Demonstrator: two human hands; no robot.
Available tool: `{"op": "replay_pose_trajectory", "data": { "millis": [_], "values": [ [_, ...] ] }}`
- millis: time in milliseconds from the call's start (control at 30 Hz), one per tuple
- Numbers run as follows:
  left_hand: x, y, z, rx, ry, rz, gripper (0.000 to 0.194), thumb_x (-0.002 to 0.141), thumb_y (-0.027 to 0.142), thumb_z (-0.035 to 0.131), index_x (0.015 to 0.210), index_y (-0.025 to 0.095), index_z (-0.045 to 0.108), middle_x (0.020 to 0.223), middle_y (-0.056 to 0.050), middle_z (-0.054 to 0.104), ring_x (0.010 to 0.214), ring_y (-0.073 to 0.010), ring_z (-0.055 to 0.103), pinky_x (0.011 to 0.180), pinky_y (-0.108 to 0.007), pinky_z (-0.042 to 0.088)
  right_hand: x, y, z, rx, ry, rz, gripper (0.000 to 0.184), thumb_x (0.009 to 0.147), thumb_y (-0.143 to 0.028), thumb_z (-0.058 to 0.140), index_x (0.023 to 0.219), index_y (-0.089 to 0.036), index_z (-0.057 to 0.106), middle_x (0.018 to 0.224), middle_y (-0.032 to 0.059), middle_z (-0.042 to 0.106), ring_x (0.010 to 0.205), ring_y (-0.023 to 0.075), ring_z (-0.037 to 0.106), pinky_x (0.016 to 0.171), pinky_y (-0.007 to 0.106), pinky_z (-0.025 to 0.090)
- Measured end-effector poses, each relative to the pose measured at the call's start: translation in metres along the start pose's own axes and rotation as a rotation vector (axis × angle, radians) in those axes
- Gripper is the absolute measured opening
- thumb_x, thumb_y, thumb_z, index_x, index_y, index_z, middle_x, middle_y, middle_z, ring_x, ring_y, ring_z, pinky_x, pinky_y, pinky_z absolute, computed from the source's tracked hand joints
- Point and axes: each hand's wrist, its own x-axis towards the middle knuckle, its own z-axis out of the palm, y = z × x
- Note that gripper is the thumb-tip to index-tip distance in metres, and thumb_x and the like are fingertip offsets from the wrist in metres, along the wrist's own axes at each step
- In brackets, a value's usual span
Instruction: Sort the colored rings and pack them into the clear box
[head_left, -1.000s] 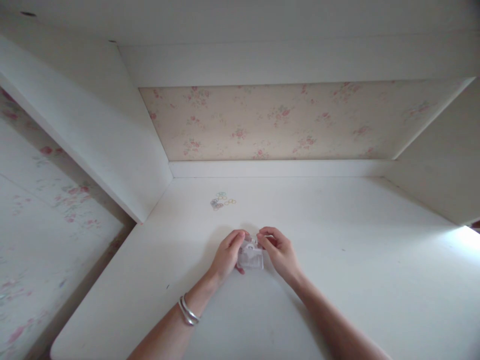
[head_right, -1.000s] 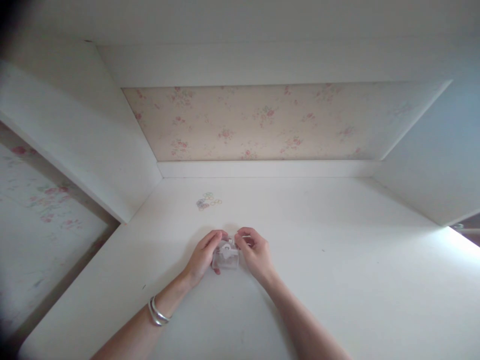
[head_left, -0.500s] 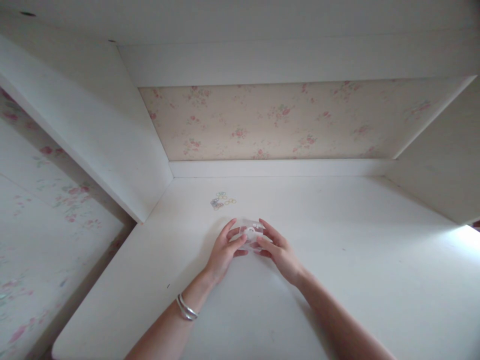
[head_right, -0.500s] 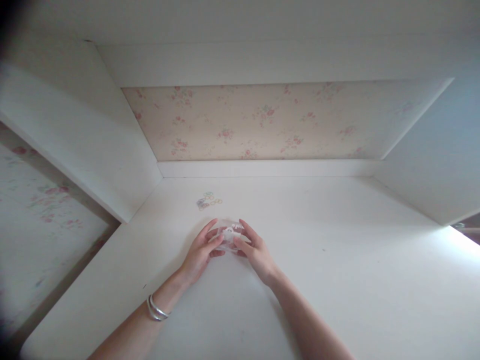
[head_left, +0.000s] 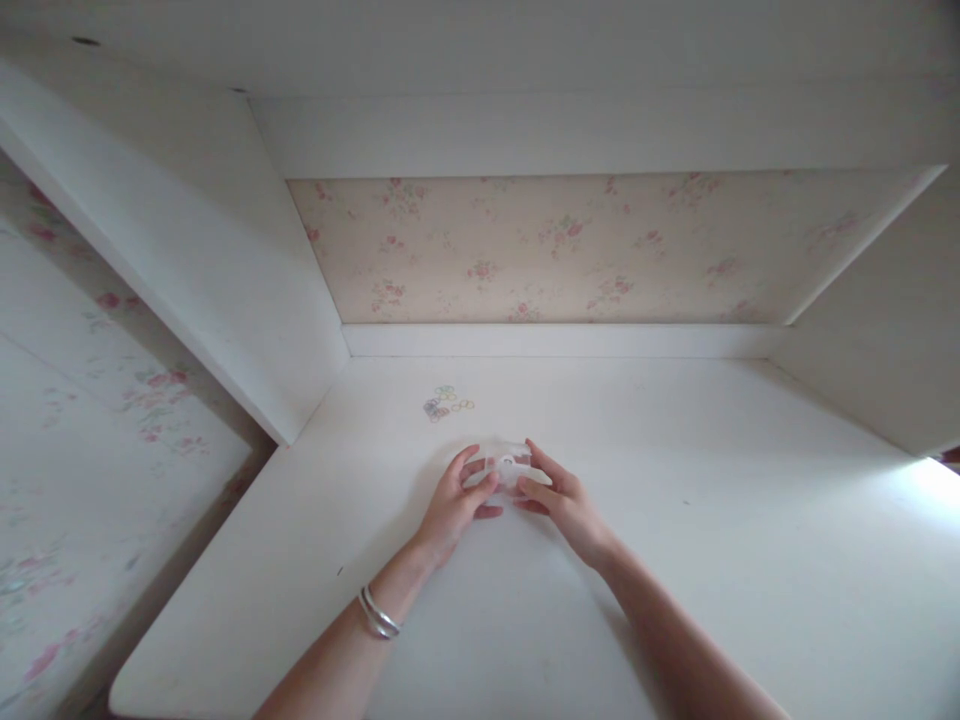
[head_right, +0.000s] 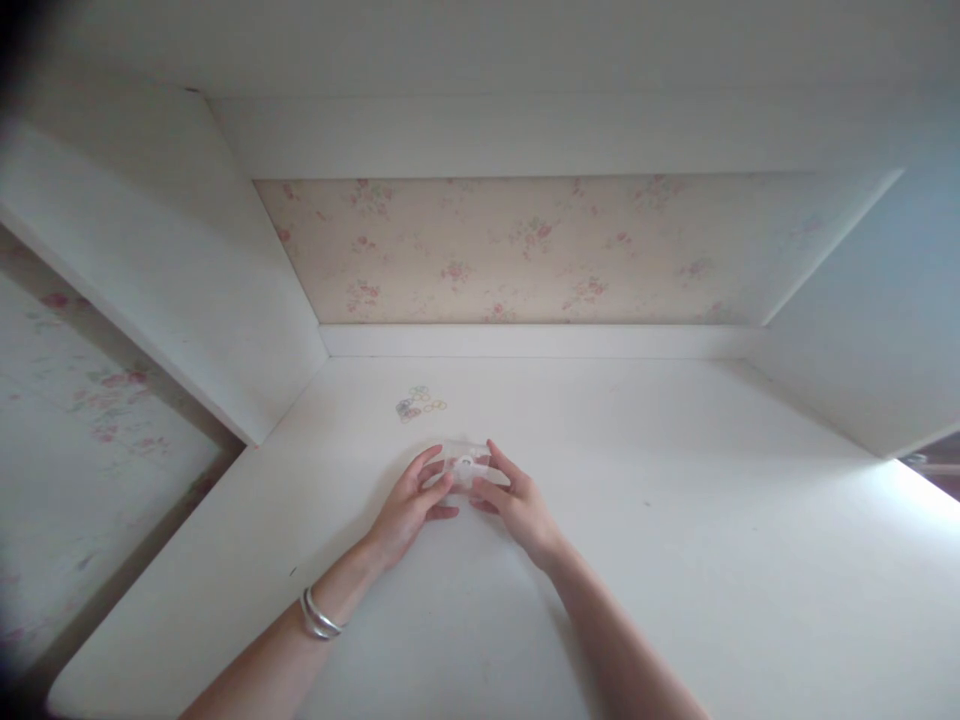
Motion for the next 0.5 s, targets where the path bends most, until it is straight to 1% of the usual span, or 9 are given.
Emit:
{"op": "replay_pose_trajectory", "data": {
  "millis": [100,167,233,333,367,433,500],
  "values": [
    [0.002,-0.003,-0.001,0.034,-0.009,0.0,0.057,0.077,0.04,0.066,0.125,0.022,0.043,0.12,-0.012,0.052,0.086,-0.0173,0.063,0.072,-0.035,0.056,0.003,-0.006,-0.017,-0.047,0.092,-0.003,0.061,0.07,-0.031,0.071,0.128,-0.032,0.051,0.121,0.0022,0.058,0.078,0.0139,0.065,0.075,0.033,0.055],
    [0.004,-0.004,-0.002,0.055,-0.007,0.005,0.051,0.077,0.04,0.065,0.12,0.02,0.047,0.11,-0.009,0.054,0.077,-0.0138,0.063,0.073,-0.034,0.056,0.005,-0.013,-0.039,-0.08,0.161,-0.024,0.058,0.071,-0.03,0.07,0.126,-0.03,0.053,0.122,0.0031,0.059,0.076,0.0135,0.065,0.071,0.03,0.056],
    [0.005,-0.006,-0.002,0.076,-0.004,0.006,0.046,0.077,0.039,0.065,0.115,0.018,0.05,0.102,-0.007,0.055,0.072,-0.0124,0.062,0.07,-0.033,0.055,0.007,-0.021,-0.068,-0.1,0.249,-0.049,0.059,0.071,-0.03,0.07,0.127,-0.026,0.053,0.121,0.0059,0.059,0.076,0.0149,0.065,0.068,0.03,0.056],
    [0.006,-0.008,-0.003,0.108,-0.015,0.013,0.041,0.077,0.038,0.065,0.111,0.017,0.053,0.094,-0.004,0.054,0.068,-0.0116,0.06,0.065,-0.031,0.055,0.008,-0.035,-0.122,-0.121,0.413,-0.039,0.062,0.069,-0.03,0.071,0.127,-0.02,0.052,0.112,0.0107,0.064,0.079,0.019,0.066,0.069,0.032,0.058],
    [0.006,-0.008,-0.003,0.117,-0.023,0.019,0.04,0.077,0.037,0.064,0.11,0.017,0.053,0.092,-0.004,0.054,0.067,-0.0114,0.06,0.064,-0.03,0.054,0.009,-0.039,-0.14,-0.133,0.456,-0.027,0.061,0.068,-0.029,0.071,0.126,-0.019,0.053,0.112,0.012,0.064,0.079,0.0202,0.067,0.069,0.033,0.058],
    [0.005,-0.008,-0.003,0.132,-0.035,0.028,0.038,0.077,0.037,0.063,0.109,0.017,0.054,0.09,-0.003,0.054,0.066,-0.011,0.059,0.062,-0.028,0.053,0.008,-0.046,-0.175,-0.179,0.556,-0.028,0.057,0.066,-0.028,0.071,0.121,-0.019,0.057,0.113,0.015,0.063,0.079,0.0224,0.067,0.069,0.036,0.058],
    [0.005,-0.008,-0.004,0.147,-0.046,0.026,0.037,0.077,0.036,0.063,0.108,0.018,0.054,0.088,-0.003,0.055,0.065,-0.0105,0.059,0.062,-0.027,0.052,0.007,-0.051,-0.204,-0.284,0.628,-0.048,0.051,0.066,-0.027,0.07,0.115,-0.019,0.061,0.111,0.017,0.063,0.079,0.0247,0.066,0.065,0.038,0.058]
  ]
}}
